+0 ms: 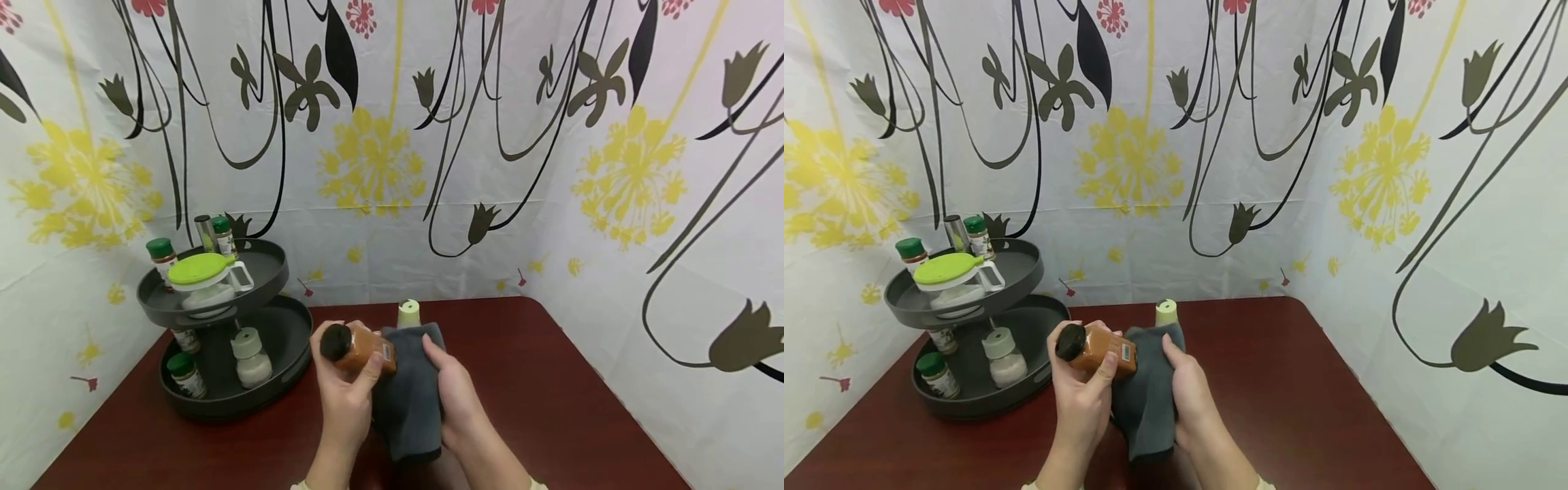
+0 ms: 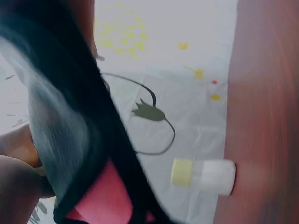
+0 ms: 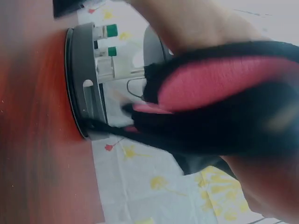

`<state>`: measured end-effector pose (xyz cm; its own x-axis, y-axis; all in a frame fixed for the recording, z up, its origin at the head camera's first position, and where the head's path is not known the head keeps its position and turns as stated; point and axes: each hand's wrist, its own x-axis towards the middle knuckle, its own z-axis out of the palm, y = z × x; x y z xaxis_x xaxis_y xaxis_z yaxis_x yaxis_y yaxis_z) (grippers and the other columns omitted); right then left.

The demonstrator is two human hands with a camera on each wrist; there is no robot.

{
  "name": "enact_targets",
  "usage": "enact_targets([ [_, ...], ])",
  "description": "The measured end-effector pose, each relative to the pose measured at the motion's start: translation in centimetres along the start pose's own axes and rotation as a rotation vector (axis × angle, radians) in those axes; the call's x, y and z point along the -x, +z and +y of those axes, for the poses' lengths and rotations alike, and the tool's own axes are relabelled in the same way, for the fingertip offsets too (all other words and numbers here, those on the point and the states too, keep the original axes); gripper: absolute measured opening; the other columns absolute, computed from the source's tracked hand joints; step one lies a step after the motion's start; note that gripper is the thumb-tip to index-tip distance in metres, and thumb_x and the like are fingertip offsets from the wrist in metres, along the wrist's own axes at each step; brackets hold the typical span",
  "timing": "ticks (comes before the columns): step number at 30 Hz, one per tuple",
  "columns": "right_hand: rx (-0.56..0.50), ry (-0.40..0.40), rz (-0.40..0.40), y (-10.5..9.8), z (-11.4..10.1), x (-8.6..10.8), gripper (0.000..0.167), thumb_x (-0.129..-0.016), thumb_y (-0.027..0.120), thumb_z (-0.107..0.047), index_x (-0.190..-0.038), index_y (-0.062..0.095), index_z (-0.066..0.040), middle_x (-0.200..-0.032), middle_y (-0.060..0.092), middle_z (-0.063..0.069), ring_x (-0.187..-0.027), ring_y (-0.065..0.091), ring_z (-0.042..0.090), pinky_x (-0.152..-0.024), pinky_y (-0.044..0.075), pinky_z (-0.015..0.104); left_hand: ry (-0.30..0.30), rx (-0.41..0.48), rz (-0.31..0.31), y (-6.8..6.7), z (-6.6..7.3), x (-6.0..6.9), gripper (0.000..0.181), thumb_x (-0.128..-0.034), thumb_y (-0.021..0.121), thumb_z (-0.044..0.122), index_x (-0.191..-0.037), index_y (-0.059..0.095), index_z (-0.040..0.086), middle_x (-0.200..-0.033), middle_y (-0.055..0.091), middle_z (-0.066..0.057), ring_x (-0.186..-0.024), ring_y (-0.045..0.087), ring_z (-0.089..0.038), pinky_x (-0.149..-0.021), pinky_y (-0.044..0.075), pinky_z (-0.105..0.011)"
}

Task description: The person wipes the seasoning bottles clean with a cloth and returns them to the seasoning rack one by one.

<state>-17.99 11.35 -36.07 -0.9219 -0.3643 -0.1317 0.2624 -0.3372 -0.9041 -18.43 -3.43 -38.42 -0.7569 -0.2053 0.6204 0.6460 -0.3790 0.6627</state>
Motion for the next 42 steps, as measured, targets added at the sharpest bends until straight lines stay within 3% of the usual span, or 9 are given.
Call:
enact_targets([
  [6,-0.037,0.011,-0.030,0.4,0.7,-0.1,0.074,-0.111,0.038,-0.063,-0.165,0.032,-0.013,-0.139,0.063,-0.003,-0.121,0.064,0.009,-0.105,0.051,0.034,0.017,-0.141,-0.039,0.1,-0.1,0.3,0.062,-0.0962,0.069,-0.010,-0.147,0.035,0.004,-0.133,0.058,-0.009,-0.120,0.066,-0.019,-0.102,0.057,-0.030],
  [13,-0.011,0.002,0.015,-0.1,-0.1,0.0,0.080,-0.106,0.047,-0.068,-0.162,0.036,-0.012,-0.134,0.065,-0.001,-0.117,0.067,0.011,-0.100,0.055,0.035,-0.020,-0.093,0.009,-0.1,0.0,-0.3,0.064,-0.0954,0.069,-0.011,-0.146,0.036,0.011,-0.133,0.057,-0.007,-0.120,0.065,-0.021,-0.103,0.058,-0.031],
  [19,-0.047,0.025,-0.007,-0.1,1.0,-0.6,0.073,-0.110,0.041,-0.064,-0.162,0.037,-0.013,-0.135,0.064,-0.005,-0.119,0.064,0.009,-0.104,0.052,0.033,-0.102,-0.183,0.005,-0.2,-0.5,-0.6,0.069,-0.0933,0.074,-0.007,-0.148,0.035,0.008,-0.135,0.058,-0.011,-0.121,0.065,-0.028,-0.100,0.057,-0.030],
  [24,-0.001,0.104,-0.013,-0.9,1.5,0.0,0.077,-0.107,0.048,-0.066,-0.161,0.036,-0.012,-0.132,0.065,-0.003,-0.114,0.068,0.010,-0.101,0.055,0.034,-0.236,-0.330,0.164,-3.1,-2.6,-4.4,0.069,-0.0972,0.075,0.002,-0.151,0.034,0.015,-0.131,0.056,-0.015,-0.097,0.066,-0.022,-0.081,0.060,-0.029],
  [29,-0.011,0.076,0.030,-1.8,1.3,0.6,0.082,-0.103,0.054,-0.067,-0.162,0.032,-0.014,-0.130,0.062,-0.004,-0.109,0.067,0.010,-0.098,0.055,0.032,-0.354,-0.495,0.267,-7.4,-5.7,-8.5,0.068,-0.1044,0.068,0.012,-0.157,0.025,0.016,-0.130,0.055,-0.021,-0.076,0.060,-0.019,-0.066,0.054,-0.028],
  [33,-0.031,0.067,0.041,-2.2,1.3,0.7,0.078,-0.104,0.055,-0.065,-0.159,0.035,-0.013,-0.126,0.063,-0.005,-0.106,0.067,0.011,-0.097,0.056,0.033,-0.333,-0.622,0.293,-10.9,-8.0,-10.3,0.068,-0.1052,0.066,0.013,-0.159,0.024,0.012,-0.136,0.056,-0.027,-0.092,0.065,-0.031,-0.068,0.052,-0.026],
  [35,-0.044,0.065,0.033,-2.3,1.3,0.7,0.076,-0.105,0.054,-0.064,-0.157,0.036,-0.013,-0.126,0.062,-0.005,-0.105,0.067,0.011,-0.097,0.056,0.033,-0.328,-0.662,0.298,-12.5,-8.7,-10.6,0.071,-0.1053,0.066,0.013,-0.162,0.023,0.010,-0.145,0.053,-0.029,-0.112,0.065,-0.038,-0.073,0.051,-0.024],
  [39,-0.066,0.058,0.017,-2.6,1.1,0.7,0.072,-0.106,0.052,-0.063,-0.156,0.037,-0.014,-0.125,0.062,-0.005,-0.104,0.068,0.010,-0.097,0.056,0.033,-0.349,-0.599,0.314,-14.5,-9.3,-10.5,0.076,-0.1060,0.064,0.010,-0.166,0.017,0.011,-0.156,0.043,-0.029,-0.133,0.054,-0.040,-0.075,0.051,-0.021],
  [42,-0.065,0.043,0.017,-2.7,0.6,0.6,0.072,-0.106,0.053,-0.064,-0.155,0.038,-0.014,-0.124,0.063,-0.005,-0.103,0.068,0.011,-0.096,0.057,0.034,-0.350,-0.503,0.305,-14.9,-9.3,-10.5,0.079,-0.1063,0.063,0.010,-0.167,0.013,0.014,-0.160,0.036,-0.027,-0.134,0.050,-0.039,-0.073,0.051,-0.018],
])
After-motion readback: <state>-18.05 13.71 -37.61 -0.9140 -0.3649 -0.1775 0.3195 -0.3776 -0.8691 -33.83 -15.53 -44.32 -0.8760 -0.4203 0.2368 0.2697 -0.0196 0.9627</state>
